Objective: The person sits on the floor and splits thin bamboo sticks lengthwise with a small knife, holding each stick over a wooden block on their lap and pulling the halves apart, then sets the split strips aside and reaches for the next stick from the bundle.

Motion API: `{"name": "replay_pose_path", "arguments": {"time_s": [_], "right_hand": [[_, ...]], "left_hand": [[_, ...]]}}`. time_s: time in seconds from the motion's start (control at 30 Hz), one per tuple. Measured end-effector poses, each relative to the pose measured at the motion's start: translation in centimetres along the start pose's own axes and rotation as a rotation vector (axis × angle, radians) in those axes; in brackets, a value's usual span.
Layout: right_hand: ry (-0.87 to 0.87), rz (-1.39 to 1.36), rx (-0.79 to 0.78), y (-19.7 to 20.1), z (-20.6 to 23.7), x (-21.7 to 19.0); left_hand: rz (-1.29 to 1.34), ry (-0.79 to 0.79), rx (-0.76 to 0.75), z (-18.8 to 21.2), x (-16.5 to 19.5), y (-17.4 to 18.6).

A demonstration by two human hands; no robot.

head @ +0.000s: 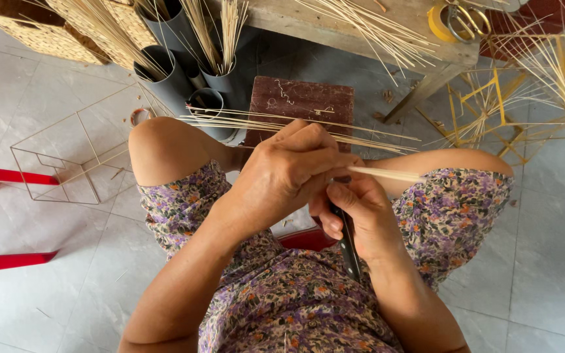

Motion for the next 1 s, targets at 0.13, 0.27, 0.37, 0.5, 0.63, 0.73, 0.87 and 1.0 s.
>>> {"name": "replay_pose_path", "arguments": {"time_s": [0.13,0.27,0.37,0.5,0.63,0.73,0.87,1.0], "right_hand": [[0.023,0.079,0.027,1.1,-0.1,-0.1],[-0.049,0.069,0.008,2.5,-2.2,2.8],[-0.14,0.103,0.022,3.6,-2.7,4.7],[-0.186,0.159,0.068,4.5,-3.3,5.9],[-0.22,0.091,0.098,5.0,-3.2,5.6],[-0.17,0.032,0.066,5.0,-3.0,3.5],[-0.115,0.006,0.03,4.1,-2.5,0.8],[-0.088,0.045,0.069,3.6,-2.4,-0.8]], "left_hand": [[0.123,0.073,0.086,-0.9,-0.6,-0.2],[0.173,0.123,0.202,-3.1,-0.5,1.1],[0.19,0.098,0.304,-4.7,-0.7,2.7],[0.24,0.042,0.427,-6.1,-0.6,4.1],[0.332,0.11,0.474,-7.9,-3.4,4.4],[0.266,0.135,0.228,-8.0,-5.8,3.1],[0.198,0.223,-0.158,-5.2,-8.1,-1.7],[0.15,0.116,-0.125,-3.4,-7.5,-3.1]]}}
Point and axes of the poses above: each hand's wrist, its own z-axis away from the middle knuckle, its own y-axis out of the back of the hand, x = y × z, the point moved 9 cm from there along -z, towards the middle knuckle, and after that the axes turned 6 degrees about -x, right-handed, at the moved point
